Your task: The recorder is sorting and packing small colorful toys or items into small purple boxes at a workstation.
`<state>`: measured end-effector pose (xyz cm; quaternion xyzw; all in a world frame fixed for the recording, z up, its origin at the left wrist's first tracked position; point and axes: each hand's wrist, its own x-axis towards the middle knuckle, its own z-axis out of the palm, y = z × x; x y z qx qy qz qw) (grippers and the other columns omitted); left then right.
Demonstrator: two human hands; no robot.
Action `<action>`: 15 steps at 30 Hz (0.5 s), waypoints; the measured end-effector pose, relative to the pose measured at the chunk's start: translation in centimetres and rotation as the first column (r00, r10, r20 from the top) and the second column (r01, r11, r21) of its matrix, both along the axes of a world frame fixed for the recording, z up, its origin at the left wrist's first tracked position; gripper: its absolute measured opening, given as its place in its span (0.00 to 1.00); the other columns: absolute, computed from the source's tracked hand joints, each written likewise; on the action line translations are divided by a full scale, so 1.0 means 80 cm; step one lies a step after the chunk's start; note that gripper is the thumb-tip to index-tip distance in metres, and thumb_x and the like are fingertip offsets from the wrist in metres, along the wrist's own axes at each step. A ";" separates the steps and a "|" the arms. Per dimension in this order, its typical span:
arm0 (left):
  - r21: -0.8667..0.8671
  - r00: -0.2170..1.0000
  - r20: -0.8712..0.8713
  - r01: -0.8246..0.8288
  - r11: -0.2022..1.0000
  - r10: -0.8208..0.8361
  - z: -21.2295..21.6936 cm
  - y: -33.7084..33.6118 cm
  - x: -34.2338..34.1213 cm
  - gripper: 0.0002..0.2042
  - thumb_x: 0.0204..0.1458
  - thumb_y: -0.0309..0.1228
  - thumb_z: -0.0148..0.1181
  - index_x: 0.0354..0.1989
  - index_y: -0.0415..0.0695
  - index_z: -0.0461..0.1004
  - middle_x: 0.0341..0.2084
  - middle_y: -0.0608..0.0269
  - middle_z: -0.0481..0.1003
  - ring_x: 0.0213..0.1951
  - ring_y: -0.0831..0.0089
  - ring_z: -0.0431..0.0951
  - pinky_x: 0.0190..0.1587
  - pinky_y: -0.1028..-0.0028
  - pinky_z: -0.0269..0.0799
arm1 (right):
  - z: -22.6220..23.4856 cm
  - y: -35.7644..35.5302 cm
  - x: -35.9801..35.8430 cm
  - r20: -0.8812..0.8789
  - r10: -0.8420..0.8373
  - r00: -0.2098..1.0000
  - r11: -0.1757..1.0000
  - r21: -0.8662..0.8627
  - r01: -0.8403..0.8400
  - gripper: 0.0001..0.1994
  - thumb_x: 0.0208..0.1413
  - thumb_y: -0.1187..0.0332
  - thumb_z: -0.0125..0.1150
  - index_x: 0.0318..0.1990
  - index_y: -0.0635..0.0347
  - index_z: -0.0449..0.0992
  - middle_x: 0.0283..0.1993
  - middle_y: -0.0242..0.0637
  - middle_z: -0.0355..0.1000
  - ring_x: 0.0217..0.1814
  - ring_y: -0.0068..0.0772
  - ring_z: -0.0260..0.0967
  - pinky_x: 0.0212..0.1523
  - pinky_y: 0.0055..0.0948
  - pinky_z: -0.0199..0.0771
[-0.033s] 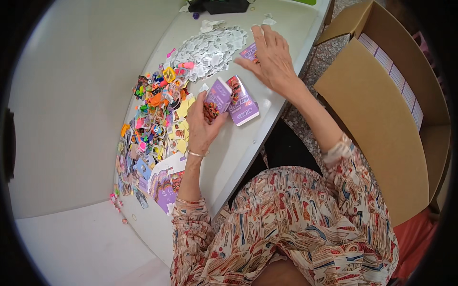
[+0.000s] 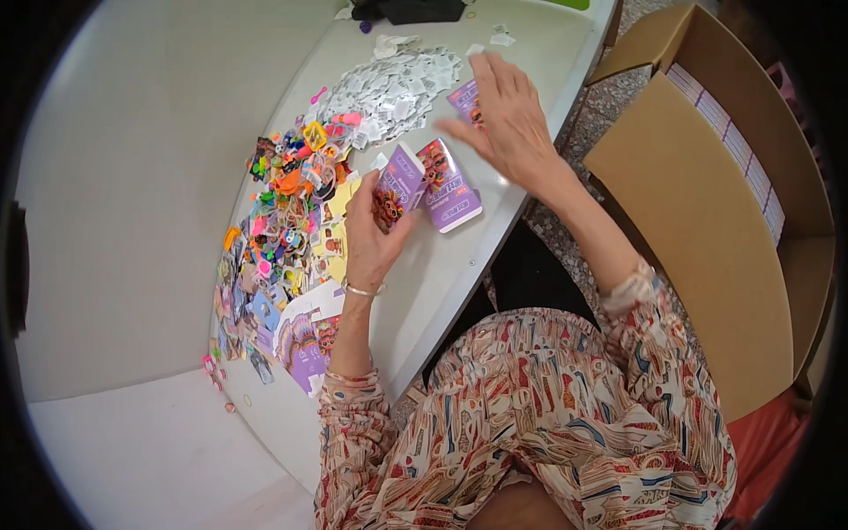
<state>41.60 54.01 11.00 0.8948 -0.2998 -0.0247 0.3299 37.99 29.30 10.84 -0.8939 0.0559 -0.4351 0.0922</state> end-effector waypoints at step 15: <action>0.004 0.994 0.107 -0.007 1.000 0.006 -0.003 0.004 0.084 0.16 0.50 0.30 0.61 0.47 0.39 0.75 0.44 0.53 0.76 0.46 0.62 0.74 0.47 0.68 0.72 | 0.026 0.063 -0.112 -0.228 0.474 0.850 0.678 0.710 -0.188 0.41 0.40 0.53 0.70 0.58 0.69 0.59 0.39 0.53 0.71 0.38 0.46 0.71 0.41 0.36 0.71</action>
